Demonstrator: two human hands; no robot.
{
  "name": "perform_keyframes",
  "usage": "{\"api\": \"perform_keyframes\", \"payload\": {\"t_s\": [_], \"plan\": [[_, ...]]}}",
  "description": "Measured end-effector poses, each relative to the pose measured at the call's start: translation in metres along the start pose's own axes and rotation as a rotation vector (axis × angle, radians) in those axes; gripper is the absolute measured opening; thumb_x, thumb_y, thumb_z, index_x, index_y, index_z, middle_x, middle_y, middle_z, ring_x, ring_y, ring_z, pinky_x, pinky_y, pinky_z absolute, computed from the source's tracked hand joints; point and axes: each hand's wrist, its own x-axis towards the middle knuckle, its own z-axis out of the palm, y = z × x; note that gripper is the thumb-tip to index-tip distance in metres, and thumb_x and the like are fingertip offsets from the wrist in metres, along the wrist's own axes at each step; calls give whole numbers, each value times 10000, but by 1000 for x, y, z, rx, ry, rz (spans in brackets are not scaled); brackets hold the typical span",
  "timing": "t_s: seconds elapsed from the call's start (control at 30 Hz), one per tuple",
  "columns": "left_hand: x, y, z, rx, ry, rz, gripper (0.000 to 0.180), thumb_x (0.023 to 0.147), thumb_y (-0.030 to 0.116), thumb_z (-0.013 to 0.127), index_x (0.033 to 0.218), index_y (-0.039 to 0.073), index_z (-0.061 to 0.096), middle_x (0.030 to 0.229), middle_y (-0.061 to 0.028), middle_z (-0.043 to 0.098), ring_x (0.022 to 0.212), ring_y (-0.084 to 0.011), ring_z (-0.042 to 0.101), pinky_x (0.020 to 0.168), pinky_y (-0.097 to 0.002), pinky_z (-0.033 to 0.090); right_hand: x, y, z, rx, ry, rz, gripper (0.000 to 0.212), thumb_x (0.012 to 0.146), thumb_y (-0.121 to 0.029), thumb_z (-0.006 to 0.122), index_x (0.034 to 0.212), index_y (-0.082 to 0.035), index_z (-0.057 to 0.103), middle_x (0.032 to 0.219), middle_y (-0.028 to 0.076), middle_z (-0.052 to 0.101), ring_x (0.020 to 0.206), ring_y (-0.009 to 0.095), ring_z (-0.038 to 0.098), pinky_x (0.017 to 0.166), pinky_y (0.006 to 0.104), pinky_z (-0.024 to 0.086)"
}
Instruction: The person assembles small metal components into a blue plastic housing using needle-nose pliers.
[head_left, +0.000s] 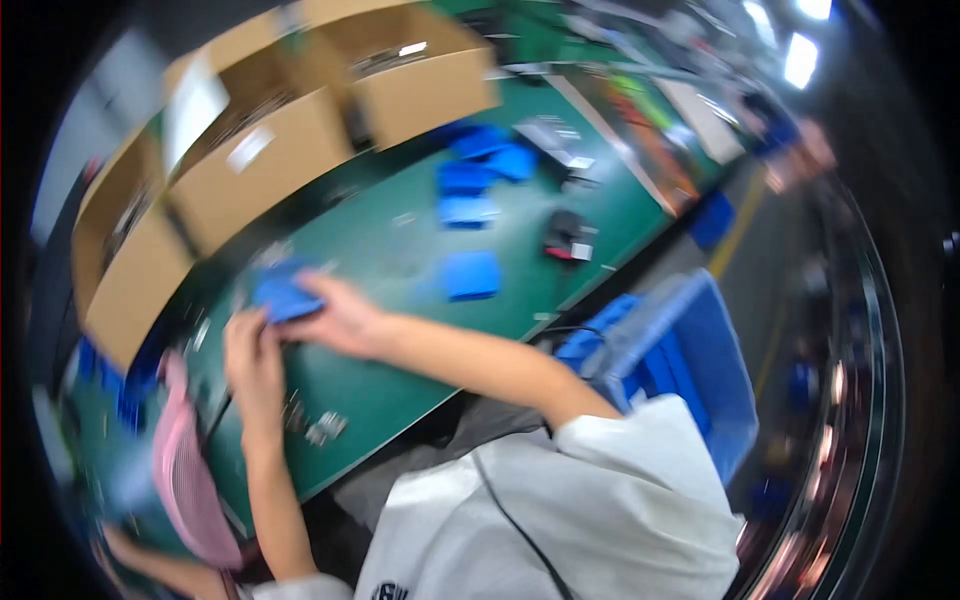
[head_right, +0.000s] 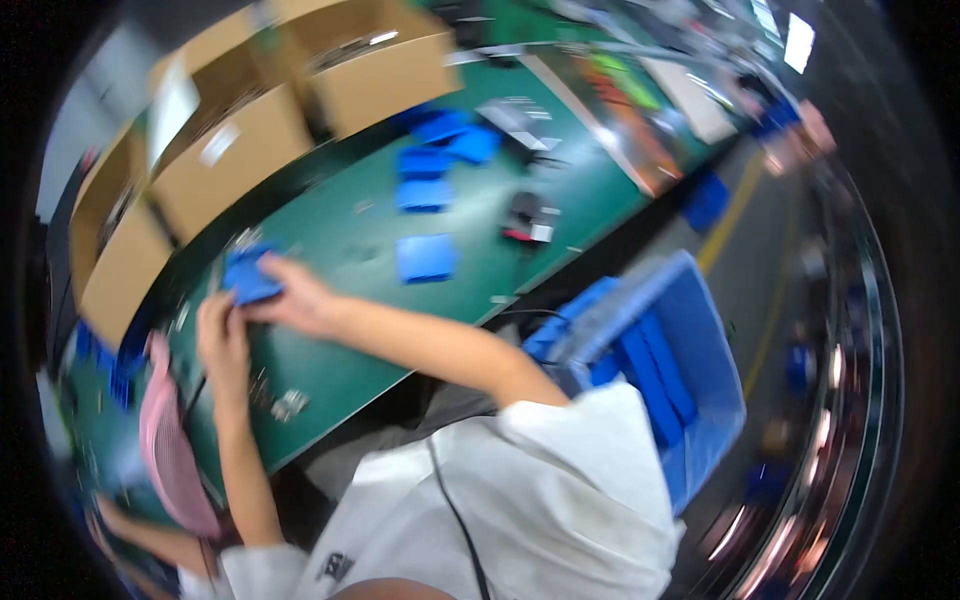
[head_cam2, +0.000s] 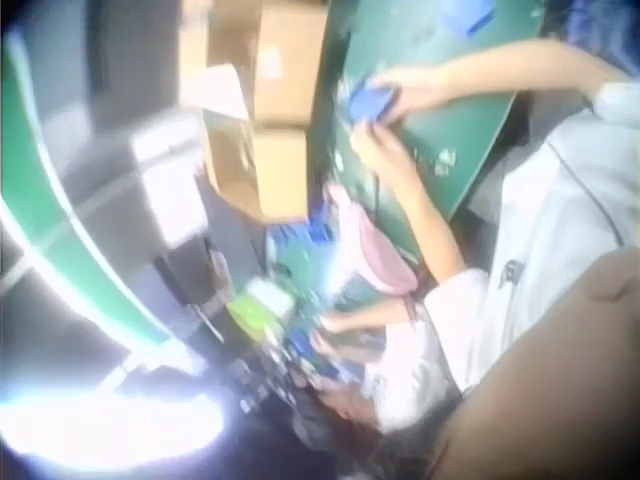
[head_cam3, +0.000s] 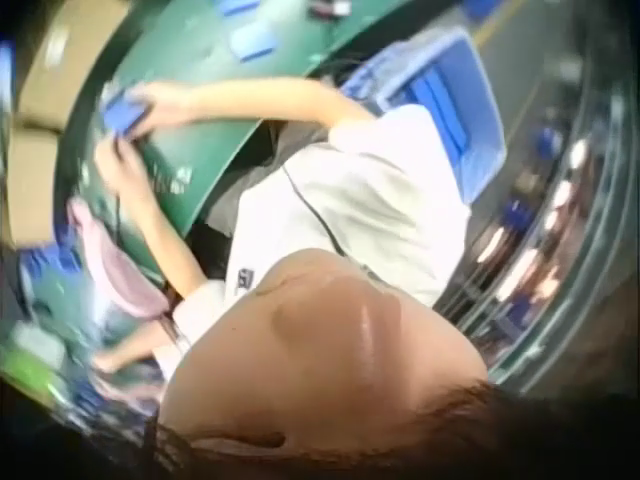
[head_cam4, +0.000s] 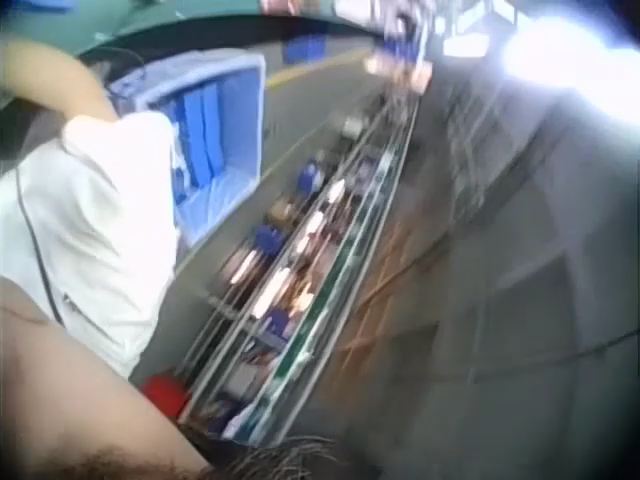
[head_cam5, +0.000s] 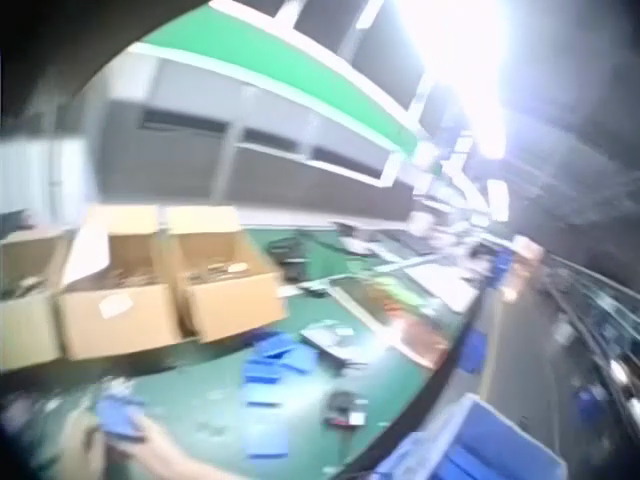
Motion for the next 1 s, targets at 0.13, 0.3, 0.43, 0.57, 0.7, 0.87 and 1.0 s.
{"api": "perform_keyframes", "payload": {"t_s": [0.13,0.3,0.43,0.57,0.7,0.87,1.0], "plan": [[9,5,-5,-20,-62,2,178,834,0,610,1011,-12,608,989,-123,562,846,-226,588,727,-288,477,-23,-20,38,-144,85,-23,454,990,-310,398,1272,45,402,1272,216,494,1176,347,503,1039,501,392],[4,16,-17,-179,-40,-176,157,780,5,651,933,-2,615,937,-109,551,786,-265,579,689,-328,483,-23,-15,49,-259,105,34,529,944,-328,400,1301,62,388,1307,238,471,1216,340,475,1066,476,358],[1,7,-19,-186,-75,-179,160,808,5,630,967,-2,622,926,-106,552,752,-229,574,661,-304,472,-23,-11,48,-291,82,39,535,945,-342,380,1305,55,389,1310,233,470,1222,331,467,1066,489,349],[5,6,-21,-347,-6,-290,129,852,33,618,971,-17,619,895,-67,593,703,-123,575,630,-252,476,-26,-14,52,-332,47,1,539,951,-347,376,1314,50,381,1315,233,465,1222,338,467,1063,498,347],[8,4,-23,-660,82,-562,143,896,107,610,961,-18,632,862,-40,636,711,-65,566,609,-214,481,-24,-13,50,-358,31,-13,556,963,-366,372,1331,50,351,1319,246,455,1220,357,468,1051,499,364],[8,3,-19,-798,87,-586,168,906,100,598,1004,-36,609,881,-59,638,721,-75,573,606,-210,483,-26,-11,52,-417,9,-25,552,970,-371,375,1333,44,342,1312,242,460,1204,356,482,1039,498,380],[7,4,-17,-820,95,-603,174,906,91,595,1025,-36,601,881,-58,631,725,-76,572,616,-206,482,-29,-11,57,-472,0,-72,522,960,-369,394,1306,22,378,1283,210,489,1176,343,502,1025,513,390]]}}
